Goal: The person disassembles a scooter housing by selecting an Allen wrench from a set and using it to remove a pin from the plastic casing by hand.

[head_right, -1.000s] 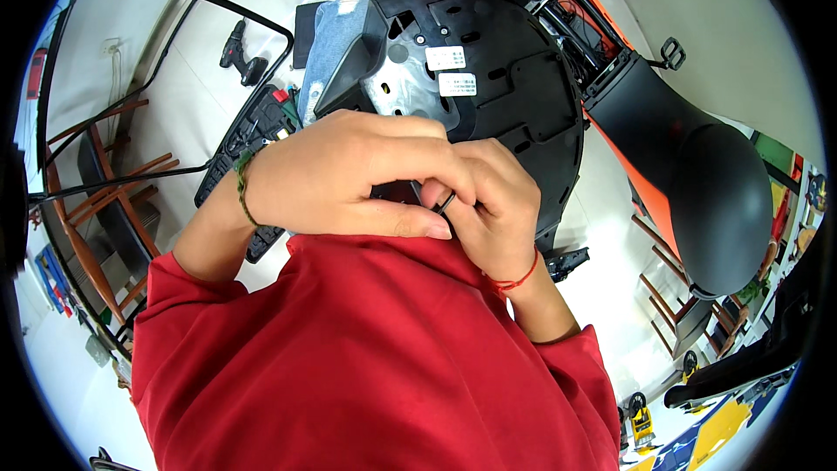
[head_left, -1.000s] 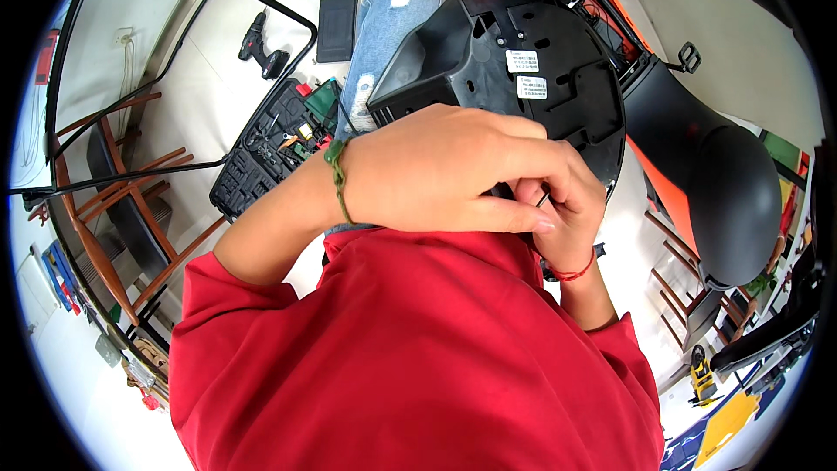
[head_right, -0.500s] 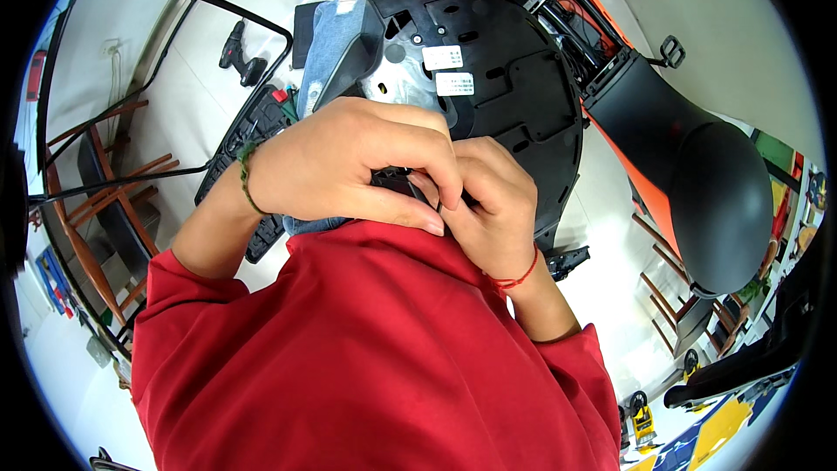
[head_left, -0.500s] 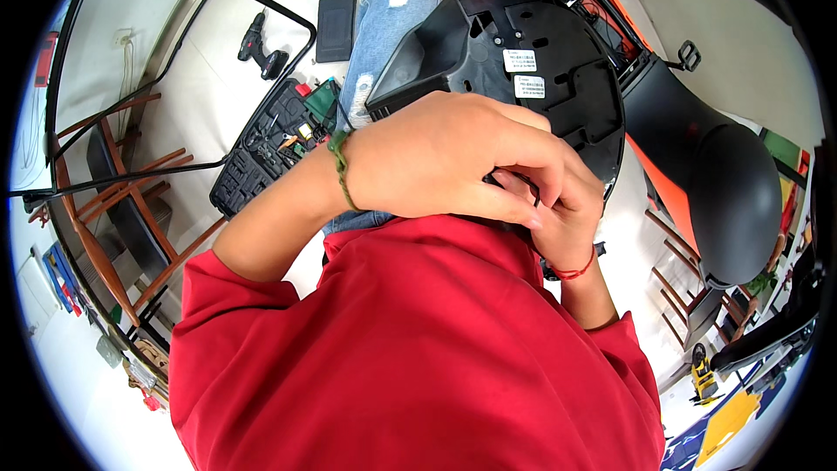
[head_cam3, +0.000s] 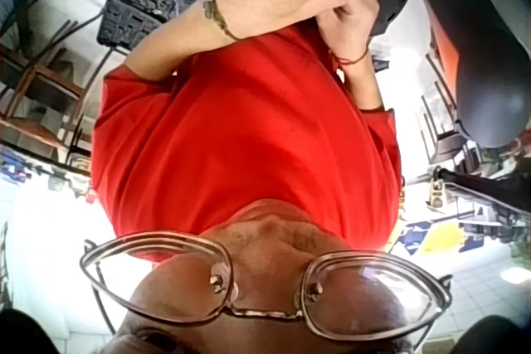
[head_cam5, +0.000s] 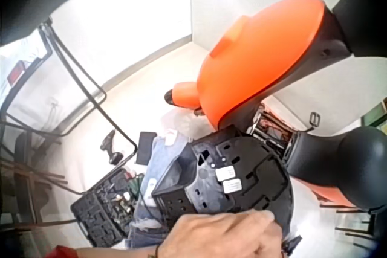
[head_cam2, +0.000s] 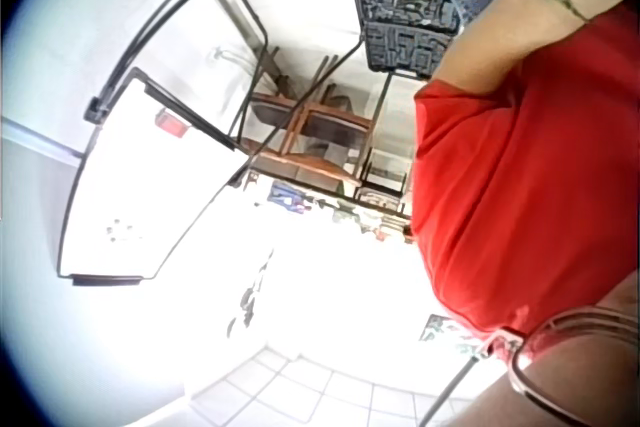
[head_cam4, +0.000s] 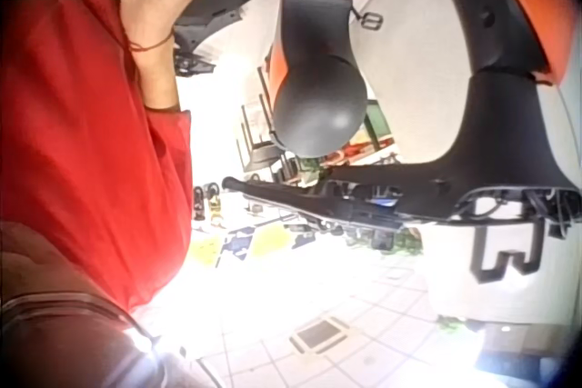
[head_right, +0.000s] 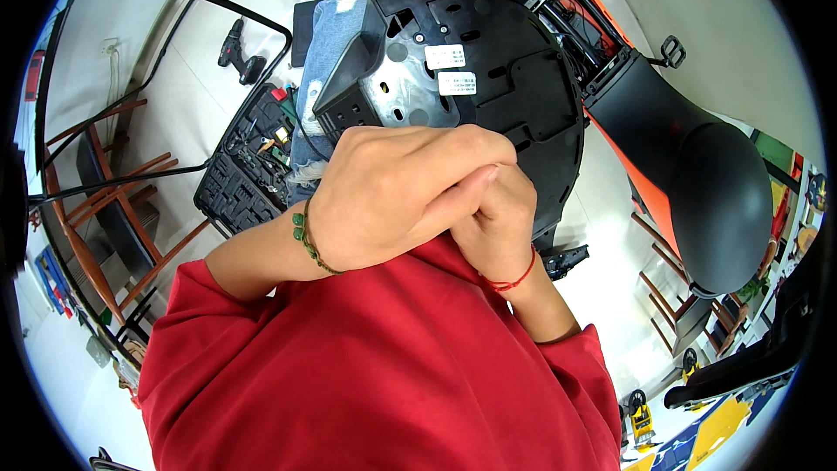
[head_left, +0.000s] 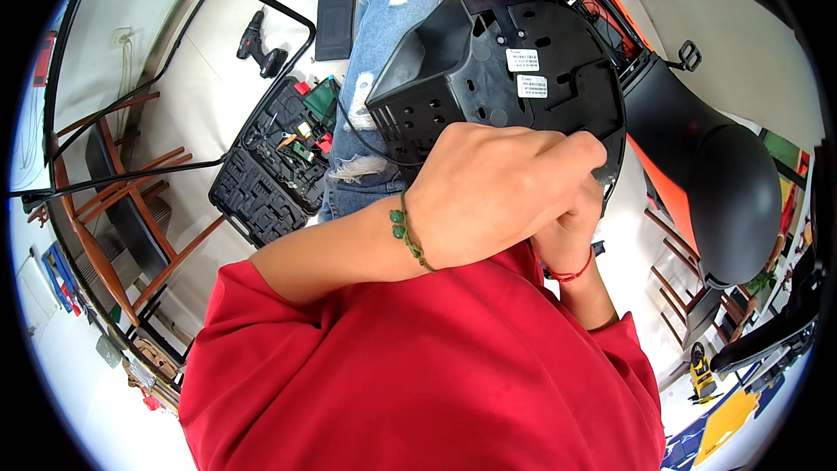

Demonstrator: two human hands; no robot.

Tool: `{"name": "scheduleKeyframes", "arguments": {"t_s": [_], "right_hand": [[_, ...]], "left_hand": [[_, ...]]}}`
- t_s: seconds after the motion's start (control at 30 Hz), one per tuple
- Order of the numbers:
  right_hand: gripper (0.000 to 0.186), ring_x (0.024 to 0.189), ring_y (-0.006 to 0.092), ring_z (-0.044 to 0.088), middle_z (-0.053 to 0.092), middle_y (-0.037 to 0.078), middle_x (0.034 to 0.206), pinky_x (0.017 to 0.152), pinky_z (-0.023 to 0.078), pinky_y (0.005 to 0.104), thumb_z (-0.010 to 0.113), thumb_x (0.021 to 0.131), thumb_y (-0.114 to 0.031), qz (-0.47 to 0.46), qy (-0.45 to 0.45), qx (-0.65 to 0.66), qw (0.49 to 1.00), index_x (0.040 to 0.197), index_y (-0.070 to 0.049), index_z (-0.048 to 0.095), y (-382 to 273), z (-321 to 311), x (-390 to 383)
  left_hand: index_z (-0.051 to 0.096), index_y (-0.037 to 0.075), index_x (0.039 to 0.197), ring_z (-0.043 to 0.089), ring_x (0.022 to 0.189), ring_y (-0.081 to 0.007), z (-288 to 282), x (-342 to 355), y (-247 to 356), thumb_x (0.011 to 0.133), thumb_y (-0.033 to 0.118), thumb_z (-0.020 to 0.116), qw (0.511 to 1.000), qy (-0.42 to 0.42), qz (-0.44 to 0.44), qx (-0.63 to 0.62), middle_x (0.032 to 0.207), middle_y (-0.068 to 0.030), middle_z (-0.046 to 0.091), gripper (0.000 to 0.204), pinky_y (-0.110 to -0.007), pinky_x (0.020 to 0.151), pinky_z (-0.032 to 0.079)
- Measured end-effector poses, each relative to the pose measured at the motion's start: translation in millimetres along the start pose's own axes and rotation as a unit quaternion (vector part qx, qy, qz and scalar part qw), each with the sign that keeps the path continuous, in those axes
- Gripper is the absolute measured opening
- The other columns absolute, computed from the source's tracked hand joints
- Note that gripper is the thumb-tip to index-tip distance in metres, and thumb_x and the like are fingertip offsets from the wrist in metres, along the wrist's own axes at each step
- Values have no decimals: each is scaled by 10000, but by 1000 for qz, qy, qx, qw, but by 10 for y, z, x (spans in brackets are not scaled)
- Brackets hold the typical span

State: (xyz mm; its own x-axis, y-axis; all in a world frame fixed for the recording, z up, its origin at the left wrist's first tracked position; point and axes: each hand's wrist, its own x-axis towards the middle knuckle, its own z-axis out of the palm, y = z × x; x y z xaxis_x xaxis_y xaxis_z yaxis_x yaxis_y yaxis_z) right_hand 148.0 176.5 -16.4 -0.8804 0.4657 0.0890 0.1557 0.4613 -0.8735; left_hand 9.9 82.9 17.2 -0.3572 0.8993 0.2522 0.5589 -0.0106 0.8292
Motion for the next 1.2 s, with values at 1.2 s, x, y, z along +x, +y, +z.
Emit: {"name": "scheduleKeyframes", "arguments": {"t_s": [1.2], "right_hand": [[211,841,241,635,649,110,940,705,510,306,633,702,35,36,-35,62,997,909,13,667,-144,-28,177]], "left_hand": [[597,117,825,555,589,-133,102,-114,84,645,122,658,968,136,157,139,747,-16,438,190,-232,439,416]]}}
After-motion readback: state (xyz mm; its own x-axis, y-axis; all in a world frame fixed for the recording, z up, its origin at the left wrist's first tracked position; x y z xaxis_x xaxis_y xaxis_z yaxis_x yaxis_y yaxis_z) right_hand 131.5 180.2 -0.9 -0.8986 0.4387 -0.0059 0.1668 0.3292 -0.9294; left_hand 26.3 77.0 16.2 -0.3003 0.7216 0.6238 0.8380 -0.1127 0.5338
